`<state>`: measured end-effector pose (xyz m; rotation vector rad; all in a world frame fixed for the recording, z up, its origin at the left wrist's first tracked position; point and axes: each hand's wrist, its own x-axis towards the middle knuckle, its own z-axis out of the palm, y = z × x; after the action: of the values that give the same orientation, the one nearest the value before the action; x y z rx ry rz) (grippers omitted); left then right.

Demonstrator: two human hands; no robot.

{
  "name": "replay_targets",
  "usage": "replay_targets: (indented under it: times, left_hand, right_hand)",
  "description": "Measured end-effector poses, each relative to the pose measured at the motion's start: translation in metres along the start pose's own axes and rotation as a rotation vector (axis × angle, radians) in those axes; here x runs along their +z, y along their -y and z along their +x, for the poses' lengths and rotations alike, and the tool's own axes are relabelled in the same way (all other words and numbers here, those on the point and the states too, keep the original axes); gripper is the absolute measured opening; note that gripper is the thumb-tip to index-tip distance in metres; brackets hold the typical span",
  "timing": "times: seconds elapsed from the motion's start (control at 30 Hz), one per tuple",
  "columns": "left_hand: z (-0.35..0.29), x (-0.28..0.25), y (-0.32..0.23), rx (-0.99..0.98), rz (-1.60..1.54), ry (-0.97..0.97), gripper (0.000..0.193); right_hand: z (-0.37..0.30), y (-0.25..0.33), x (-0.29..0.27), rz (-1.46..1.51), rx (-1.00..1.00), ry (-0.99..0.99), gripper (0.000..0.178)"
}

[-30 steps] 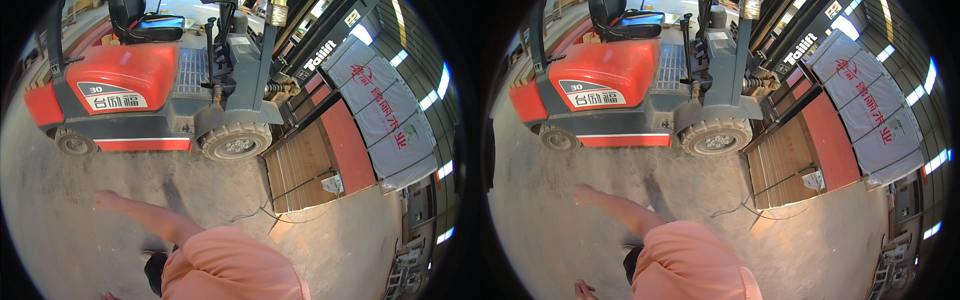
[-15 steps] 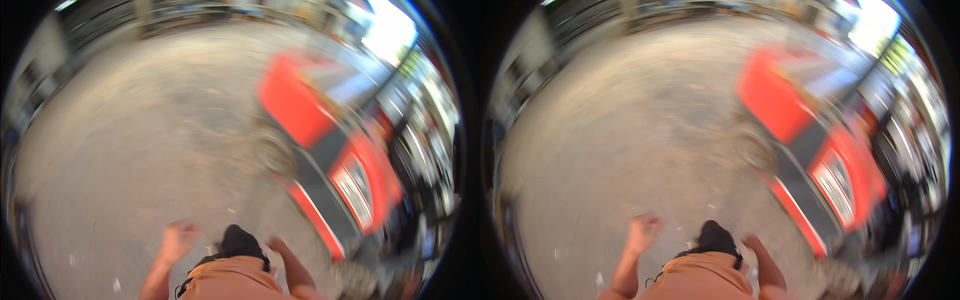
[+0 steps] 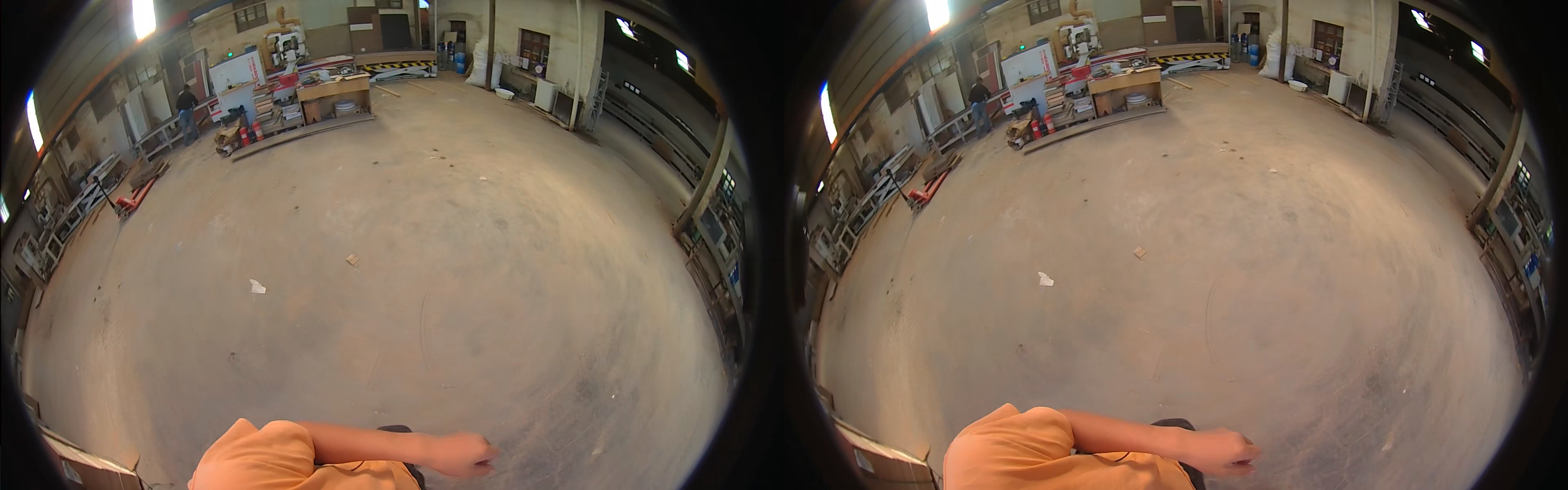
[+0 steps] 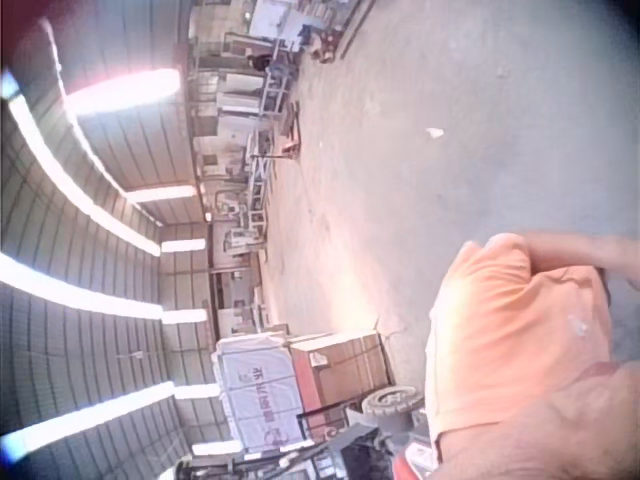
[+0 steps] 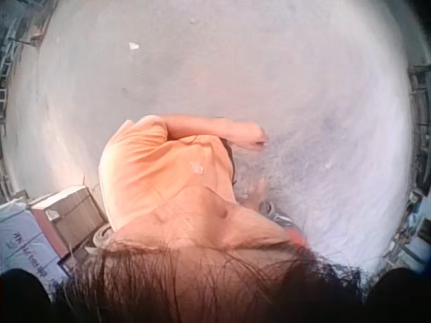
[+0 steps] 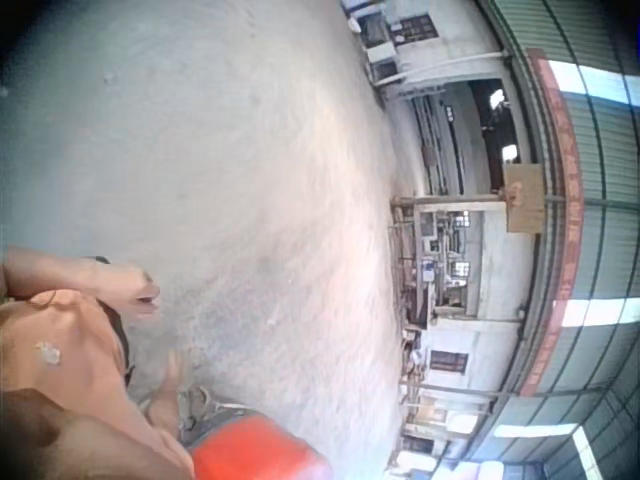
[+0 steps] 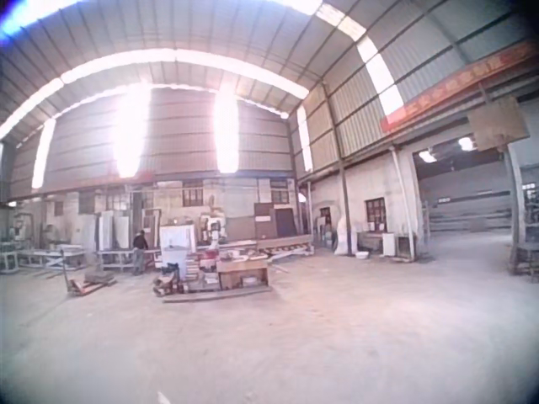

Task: The person carries a large L-shaped wooden panel across a workshop, places it on a metal frame, then walks to a conveyor machine. They pick up a barcode scanner and scan labels on several wooden panels, placing them on the conveyor belt.

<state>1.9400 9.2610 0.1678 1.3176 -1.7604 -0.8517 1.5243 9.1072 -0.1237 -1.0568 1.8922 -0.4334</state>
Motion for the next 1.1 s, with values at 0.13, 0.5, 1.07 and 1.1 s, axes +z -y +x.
replay_targets:
  times: [0.13,0.5,1.07,1.1]
  left_hand:
    - [0.11,0.003,0.036,-0.067,-0.086,0.02,0.032]
    - [0.519,0.101,0.057,0.12,-0.082,0.323,0.031]
    - [1.015,0.468,-0.031,0.381,-0.154,0.827,0.011]
    - [1.04,0.486,-0.037,0.367,-0.166,0.836,0.01]
  right_hand:
    - [0.14,0.185,-0.047,0.128,-0.269,0.007,0.037]
    - [0.355,0.176,-0.101,0.082,-0.15,0.064,0.025]
    - [0.556,0.019,-0.356,0.669,0.515,-0.217,0.033]
    - [0.606,0.047,-0.385,0.626,0.285,-0.205,0.035]
